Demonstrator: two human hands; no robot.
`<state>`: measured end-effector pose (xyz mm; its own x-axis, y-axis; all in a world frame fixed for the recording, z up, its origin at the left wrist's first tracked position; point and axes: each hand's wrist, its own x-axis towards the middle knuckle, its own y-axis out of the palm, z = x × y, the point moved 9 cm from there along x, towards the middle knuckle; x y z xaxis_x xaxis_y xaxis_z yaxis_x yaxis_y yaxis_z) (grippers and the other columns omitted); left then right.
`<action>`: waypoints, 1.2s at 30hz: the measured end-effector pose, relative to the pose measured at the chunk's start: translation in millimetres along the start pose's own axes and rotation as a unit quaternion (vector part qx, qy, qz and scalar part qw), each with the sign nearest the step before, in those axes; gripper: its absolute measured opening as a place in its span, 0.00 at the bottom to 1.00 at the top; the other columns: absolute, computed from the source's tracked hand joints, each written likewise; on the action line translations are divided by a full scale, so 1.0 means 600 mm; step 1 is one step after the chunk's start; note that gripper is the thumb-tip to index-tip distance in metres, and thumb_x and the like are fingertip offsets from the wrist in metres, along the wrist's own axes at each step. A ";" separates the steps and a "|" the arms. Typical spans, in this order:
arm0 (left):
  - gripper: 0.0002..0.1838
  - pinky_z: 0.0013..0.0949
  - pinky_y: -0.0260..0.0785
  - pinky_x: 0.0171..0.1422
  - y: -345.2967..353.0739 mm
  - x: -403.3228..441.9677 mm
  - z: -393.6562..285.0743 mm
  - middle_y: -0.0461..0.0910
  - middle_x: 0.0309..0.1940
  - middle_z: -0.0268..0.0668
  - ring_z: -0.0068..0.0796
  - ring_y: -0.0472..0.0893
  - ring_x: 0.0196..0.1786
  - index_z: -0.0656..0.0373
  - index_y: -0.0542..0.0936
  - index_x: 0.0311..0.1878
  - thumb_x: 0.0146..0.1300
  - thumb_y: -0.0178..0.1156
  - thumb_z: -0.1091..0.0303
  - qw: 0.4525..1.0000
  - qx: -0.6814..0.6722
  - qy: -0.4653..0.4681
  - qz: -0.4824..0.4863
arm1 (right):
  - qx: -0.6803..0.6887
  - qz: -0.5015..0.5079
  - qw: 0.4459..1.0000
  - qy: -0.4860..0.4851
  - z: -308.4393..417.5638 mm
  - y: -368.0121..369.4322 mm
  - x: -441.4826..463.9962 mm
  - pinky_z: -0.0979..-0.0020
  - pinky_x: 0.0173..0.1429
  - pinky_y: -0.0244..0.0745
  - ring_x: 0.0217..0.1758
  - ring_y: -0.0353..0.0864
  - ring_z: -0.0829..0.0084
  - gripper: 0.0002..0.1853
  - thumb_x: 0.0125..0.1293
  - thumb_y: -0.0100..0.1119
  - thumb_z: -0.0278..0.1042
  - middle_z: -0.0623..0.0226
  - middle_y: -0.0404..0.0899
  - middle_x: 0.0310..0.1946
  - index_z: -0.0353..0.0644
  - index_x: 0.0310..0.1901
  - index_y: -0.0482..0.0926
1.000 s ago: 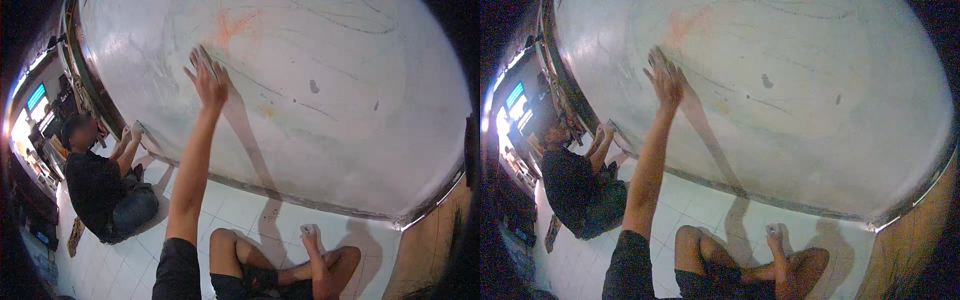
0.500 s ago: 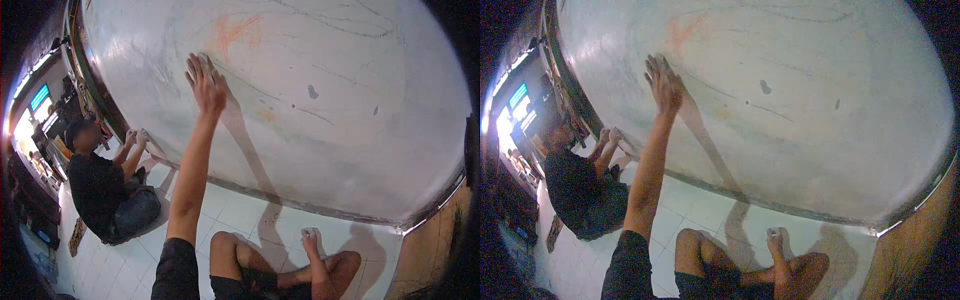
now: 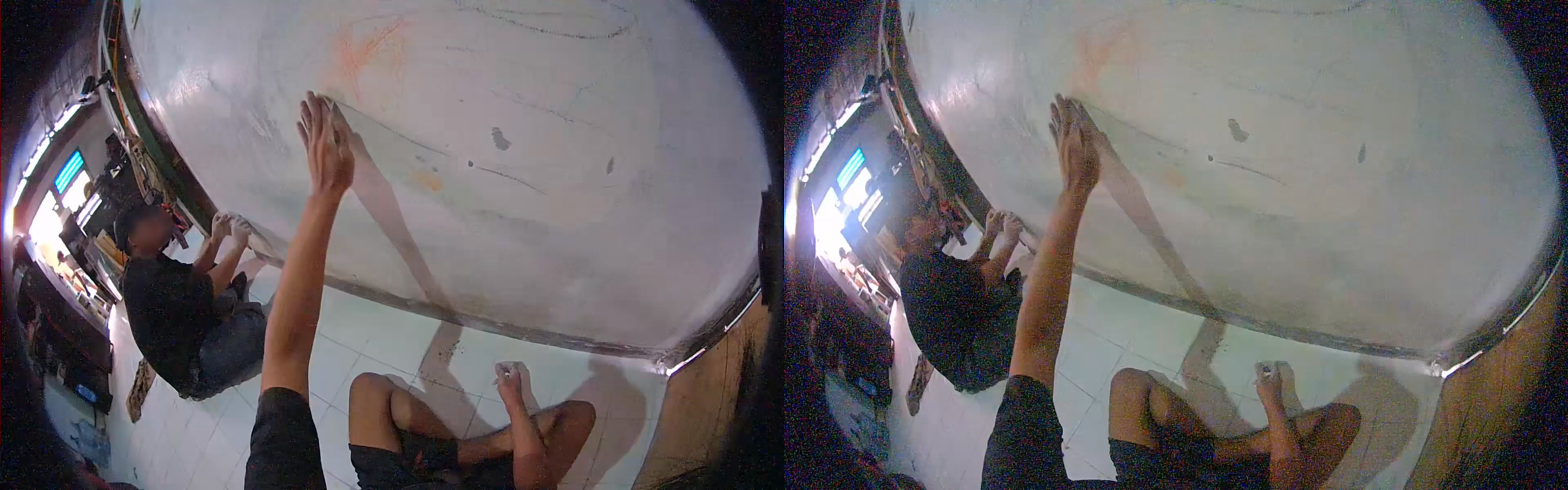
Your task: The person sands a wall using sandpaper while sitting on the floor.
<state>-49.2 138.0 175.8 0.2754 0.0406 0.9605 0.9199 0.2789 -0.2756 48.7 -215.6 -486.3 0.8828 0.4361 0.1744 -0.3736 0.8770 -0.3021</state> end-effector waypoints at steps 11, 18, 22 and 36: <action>0.28 0.52 0.26 0.78 -0.019 0.078 0.023 0.44 0.77 0.41 0.44 0.39 0.78 0.62 0.53 0.74 0.75 0.35 0.60 1.000 -0.006 -0.006 -0.009 | 0.017 0.027 0.992 0.122 0.027 -0.004 0.002 0.66 0.33 0.72 0.32 0.78 0.70 0.19 0.66 0.57 0.43 0.60 0.78 0.33 0.32 0.44 0.75; 0.25 0.54 0.28 0.78 -0.012 0.048 0.011 0.47 0.76 0.36 0.45 0.40 0.78 0.59 0.60 0.71 0.73 0.37 0.65 0.998 0.057 -0.012 0.001 | -0.017 0.036 0.987 0.155 0.147 -0.062 -0.021 0.66 0.34 0.73 0.31 0.78 0.70 0.19 0.67 0.56 0.43 0.60 0.77 0.35 0.32 0.46 0.74; 0.25 0.55 0.29 0.78 -0.044 0.179 0.047 0.46 0.76 0.37 0.45 0.39 0.78 0.60 0.61 0.71 0.73 0.37 0.65 0.999 0.006 -0.020 -0.042 | -0.031 0.052 0.997 -0.053 0.053 -0.005 -0.001 0.67 0.35 0.73 0.33 0.78 0.69 0.17 0.67 0.56 0.40 0.60 0.77 0.36 0.32 0.46 0.74; 0.21 0.55 0.31 0.78 -0.043 0.031 -0.033 0.50 0.76 0.34 0.45 0.41 0.78 0.59 0.69 0.66 0.70 0.45 0.70 0.999 0.016 0.034 -0.003 | -0.002 -0.029 0.986 0.163 -0.052 -0.014 -0.013 0.72 0.26 0.69 0.26 0.77 0.75 0.14 0.66 0.58 0.39 0.64 0.77 0.34 0.37 0.44 0.75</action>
<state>-62.2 112.4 199.9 0.2888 -0.0268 0.9570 0.9126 0.3099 -0.2667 53.8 -232.7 -514.5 0.9474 0.2969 -0.1199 -0.3197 0.8973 -0.3044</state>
